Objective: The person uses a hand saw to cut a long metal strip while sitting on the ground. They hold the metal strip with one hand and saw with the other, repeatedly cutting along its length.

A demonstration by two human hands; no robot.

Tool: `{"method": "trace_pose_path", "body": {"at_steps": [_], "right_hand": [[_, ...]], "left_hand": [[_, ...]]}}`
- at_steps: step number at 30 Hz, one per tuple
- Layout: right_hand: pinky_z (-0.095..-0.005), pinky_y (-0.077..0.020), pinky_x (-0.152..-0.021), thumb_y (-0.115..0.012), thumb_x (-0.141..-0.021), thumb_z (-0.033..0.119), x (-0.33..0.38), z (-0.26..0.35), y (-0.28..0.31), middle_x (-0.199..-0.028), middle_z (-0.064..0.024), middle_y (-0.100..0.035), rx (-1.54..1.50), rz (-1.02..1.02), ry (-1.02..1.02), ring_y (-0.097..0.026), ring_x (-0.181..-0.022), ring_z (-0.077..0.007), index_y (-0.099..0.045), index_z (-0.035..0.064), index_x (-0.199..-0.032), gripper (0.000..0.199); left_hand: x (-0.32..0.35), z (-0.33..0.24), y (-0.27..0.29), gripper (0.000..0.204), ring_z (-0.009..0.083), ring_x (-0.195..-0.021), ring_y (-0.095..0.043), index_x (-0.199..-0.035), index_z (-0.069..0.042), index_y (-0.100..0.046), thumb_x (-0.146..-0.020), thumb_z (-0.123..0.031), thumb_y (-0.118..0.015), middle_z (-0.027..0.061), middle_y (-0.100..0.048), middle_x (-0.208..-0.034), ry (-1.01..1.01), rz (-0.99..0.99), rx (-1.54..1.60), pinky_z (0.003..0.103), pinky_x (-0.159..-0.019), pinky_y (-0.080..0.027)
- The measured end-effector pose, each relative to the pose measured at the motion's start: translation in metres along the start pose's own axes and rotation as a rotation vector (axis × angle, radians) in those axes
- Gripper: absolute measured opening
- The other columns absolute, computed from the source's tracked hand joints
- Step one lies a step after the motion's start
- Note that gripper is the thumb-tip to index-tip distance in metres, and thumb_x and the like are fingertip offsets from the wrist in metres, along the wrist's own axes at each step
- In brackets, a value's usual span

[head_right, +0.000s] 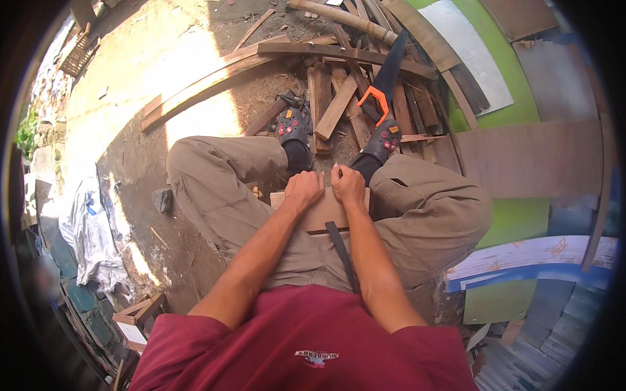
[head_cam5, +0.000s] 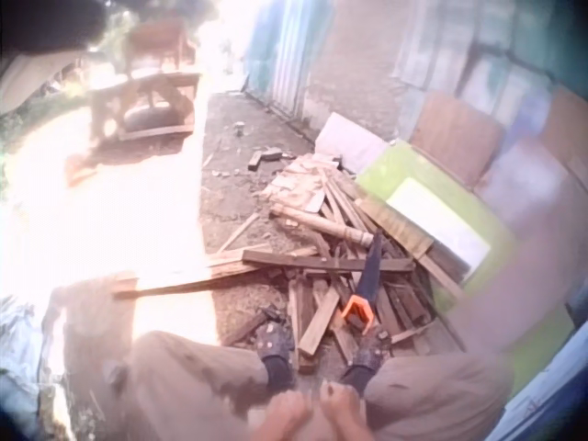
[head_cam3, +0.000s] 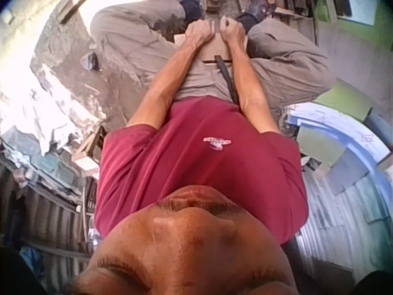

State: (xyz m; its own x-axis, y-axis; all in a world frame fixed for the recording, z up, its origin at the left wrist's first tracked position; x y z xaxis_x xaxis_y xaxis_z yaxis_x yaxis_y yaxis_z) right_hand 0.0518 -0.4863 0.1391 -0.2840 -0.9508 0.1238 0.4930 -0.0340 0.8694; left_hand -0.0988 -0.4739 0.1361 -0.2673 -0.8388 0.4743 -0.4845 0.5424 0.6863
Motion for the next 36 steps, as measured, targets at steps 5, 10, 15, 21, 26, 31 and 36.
{"method": "trace_pose_path", "body": {"at_steps": [5, 10, 15, 21, 26, 31, 36], "right_hand": [[-0.0568, -0.05, -0.073, -0.052, -0.099, 0.04, 0.0, 0.001, 0.002, -0.08, -0.0274, -0.067, 0.025, 0.038, 0.022, -0.064, -0.08, -0.0505, -0.07, 0.0036, -0.081, 0.044], [-0.0585, -0.0492, -0.075, -0.05, -0.101, 0.037, -0.009, -0.001, -0.007, -0.082, -0.0291, -0.066, 0.02, 0.24, 0.077, -0.063, -0.081, -0.0518, -0.068, 0.0008, -0.079, 0.046], [-0.0531, -0.0507, -0.085, -0.051, -0.1, 0.042, -0.018, -0.018, -0.002, -0.092, -0.0279, -0.067, 0.088, 0.814, 0.46, -0.063, -0.092, -0.0478, -0.065, -0.0048, -0.091, 0.049], [-0.0453, -0.0513, -0.087, -0.061, -0.094, 0.055, -0.013, -0.009, 0.014, -0.096, -0.0173, -0.062, 0.019, 0.938, 0.837, -0.063, -0.096, -0.0364, -0.06, -0.0014, -0.099, 0.056], [-0.0406, -0.0517, -0.085, -0.062, -0.091, 0.06, -0.035, -0.005, -0.013, -0.096, -0.0149, -0.062, -0.038, 0.94, 0.754, -0.064, -0.092, -0.03, -0.061, 0.0004, -0.097, 0.059], [-0.0417, -0.0527, -0.088, -0.062, -0.089, 0.061, -0.043, 0.007, -0.018, -0.099, -0.0162, -0.064, -0.027, 1.07, 0.592, -0.065, -0.097, -0.0327, -0.062, -0.0011, -0.099, 0.063], [-0.0435, -0.0532, -0.091, -0.065, -0.087, 0.061, -0.065, -0.001, -0.019, -0.106, -0.0201, -0.065, -0.022, 1.225, 0.446, -0.066, -0.103, -0.0359, -0.062, -0.0036, -0.104, 0.067]], "left_hand": [[0.002, 0.007, -0.001, 0.053, 0.0402, -0.09, -0.073, -0.09, -0.001, -0.078, -0.102, -0.04, -0.045, 0.0255, -0.073, -0.093, 0.01, -0.007, 0.002, 0.048, -0.086, -0.057], [-0.002, 0.003, 0.0, 0.056, 0.0443, -0.084, -0.072, -0.084, 0.002, -0.077, -0.102, -0.042, -0.045, 0.0283, -0.071, -0.085, -0.06, -0.021, 0.007, 0.051, -0.082, -0.057], [-0.018, 0.002, -0.022, 0.059, 0.0468, -0.075, -0.07, -0.075, 0.004, -0.074, -0.101, -0.041, -0.047, 0.0295, -0.069, -0.077, -0.028, 0.018, 0.022, 0.053, -0.076, -0.056], [-0.007, -0.003, -0.003, 0.047, 0.0416, -0.067, -0.069, -0.07, -0.001, -0.071, -0.099, -0.035, -0.055, 0.0225, -0.069, -0.072, 0.053, 0.035, 0.07, 0.05, -0.066, -0.056], [-0.037, 0.018, 0.002, 0.041, 0.037, -0.06, -0.067, -0.065, -0.005, -0.067, -0.096, -0.03, -0.059, 0.0186, -0.068, -0.067, 0.057, 0.019, -0.027, 0.047, -0.061, -0.055], [-0.049, 0.025, 0.01, 0.041, 0.0374, -0.06, -0.068, -0.066, -0.005, -0.067, -0.096, -0.031, -0.058, 0.0182, -0.069, -0.069, 0.11, 0.199, -0.026, 0.048, -0.059, -0.055], [-0.075, 0.016, 0.014, 0.043, 0.0407, -0.064, -0.068, -0.07, -0.004, -0.07, -0.098, -0.033, -0.055, 0.0193, -0.07, -0.073, 0.154, 0.273, 0.005, 0.05, -0.063, -0.056]]}}
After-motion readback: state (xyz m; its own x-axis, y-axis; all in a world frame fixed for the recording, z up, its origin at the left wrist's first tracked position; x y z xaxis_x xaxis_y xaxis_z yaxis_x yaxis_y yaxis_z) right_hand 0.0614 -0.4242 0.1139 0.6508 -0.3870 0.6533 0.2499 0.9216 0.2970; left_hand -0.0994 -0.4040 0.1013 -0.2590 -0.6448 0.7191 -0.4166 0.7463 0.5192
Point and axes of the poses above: each hand's wrist, its own x-axis away from the middle knuckle, its own y-axis out of the back of the hand, z = x × y, the point moved 4 cm from there along -x, towards the middle knuckle
